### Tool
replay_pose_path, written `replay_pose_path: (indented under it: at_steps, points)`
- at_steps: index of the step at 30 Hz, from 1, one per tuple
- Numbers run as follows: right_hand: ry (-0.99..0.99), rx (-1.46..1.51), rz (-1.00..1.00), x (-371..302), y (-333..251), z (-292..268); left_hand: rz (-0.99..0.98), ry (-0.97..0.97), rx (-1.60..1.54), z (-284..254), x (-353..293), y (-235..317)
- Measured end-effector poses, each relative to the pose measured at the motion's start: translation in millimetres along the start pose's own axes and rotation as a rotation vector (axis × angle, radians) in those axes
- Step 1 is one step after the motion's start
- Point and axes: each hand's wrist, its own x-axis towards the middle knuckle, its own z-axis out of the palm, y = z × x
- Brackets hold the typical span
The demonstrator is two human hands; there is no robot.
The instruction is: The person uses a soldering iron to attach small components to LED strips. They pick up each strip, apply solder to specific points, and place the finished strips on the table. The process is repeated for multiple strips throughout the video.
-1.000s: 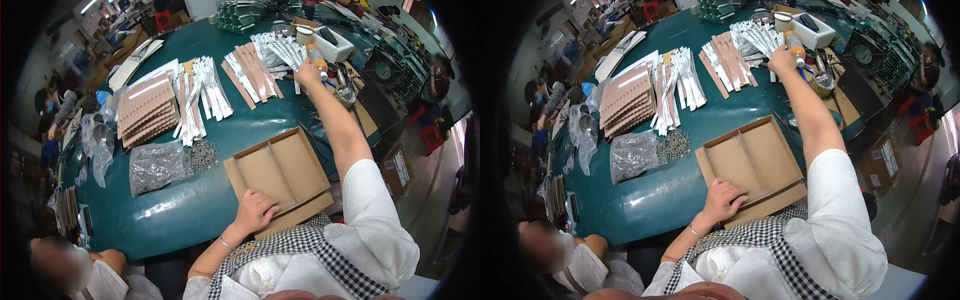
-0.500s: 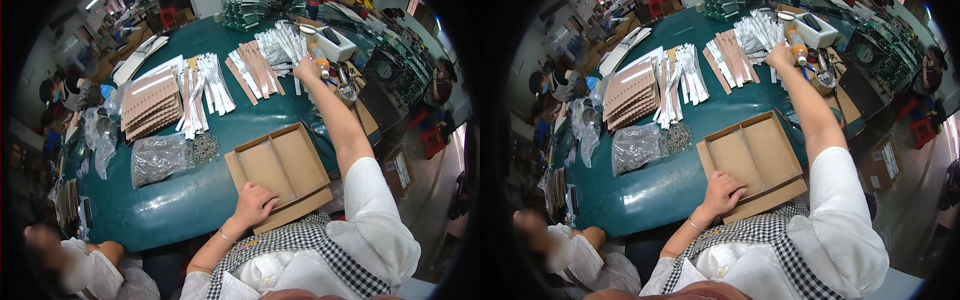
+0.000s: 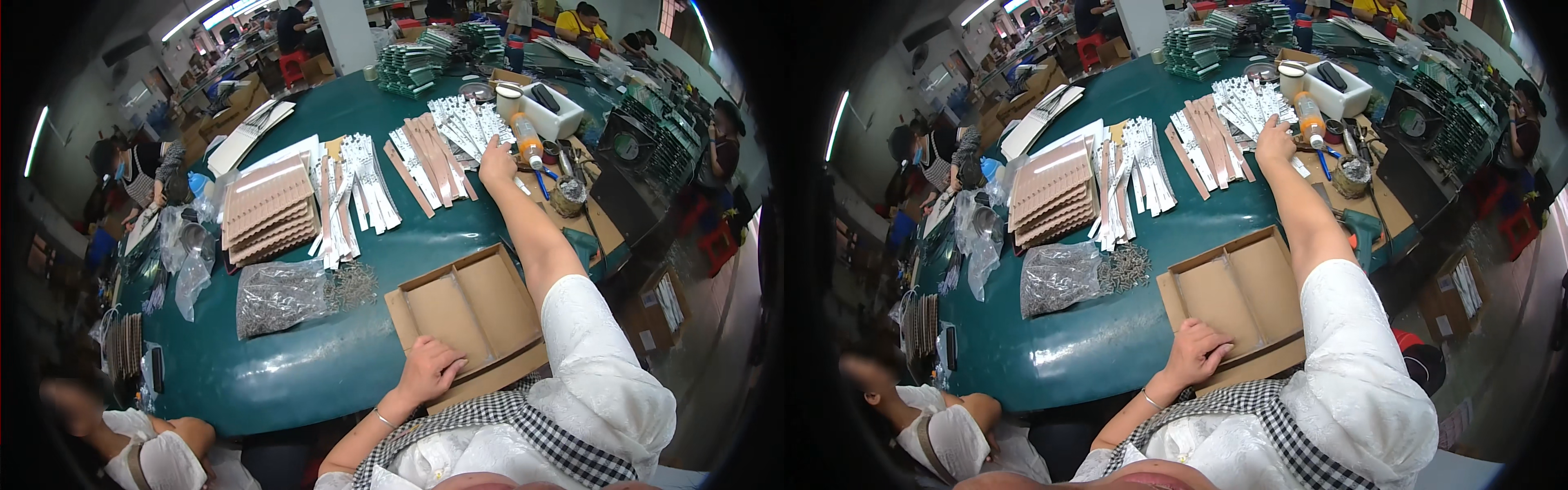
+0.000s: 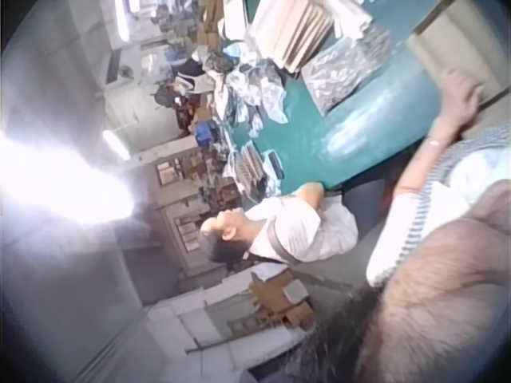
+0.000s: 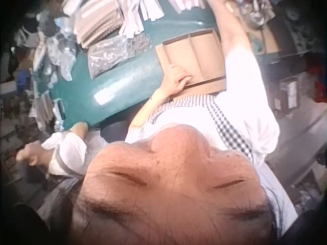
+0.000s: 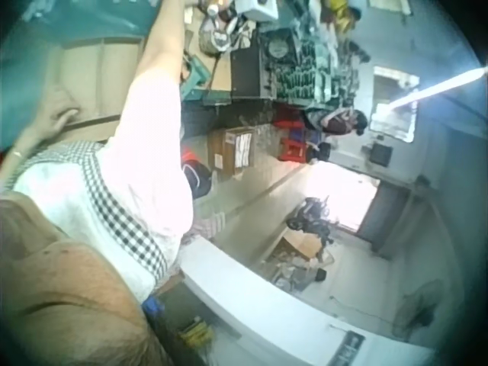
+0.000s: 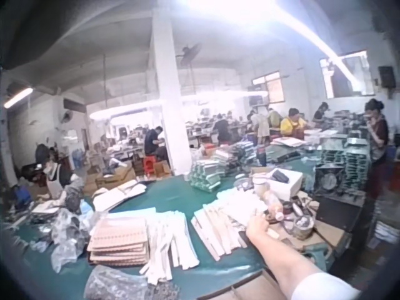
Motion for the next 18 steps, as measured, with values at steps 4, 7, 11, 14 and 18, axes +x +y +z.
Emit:
replay_pose_path:
  at_steps: [4,7,11,14,18]
  points:
    - [0.104,-0.001,-0.022,8.4,7.2,-4.4,0.004,0.039,0.012,3.1,2.1,2.3]
    - [0.072,0.079,-0.035,10.0,8.5,-31.0,0.001,0.083,0.077,4.7,0.9,3.2]
    - [-0.093,0.235,-0.075,28.5,46.1,-73.6,-0.018,0.066,0.108,7.1,7.9,6.4]
    - [-0.285,0.893,-0.174,6.2,68.8,-105.1,-0.047,0.072,0.165,6.9,0.4,6.6]
    - [-0.525,1.292,-0.201,-55.7,111.4,-161.8,-0.023,0.037,0.171,0.8,3.4,3.0]
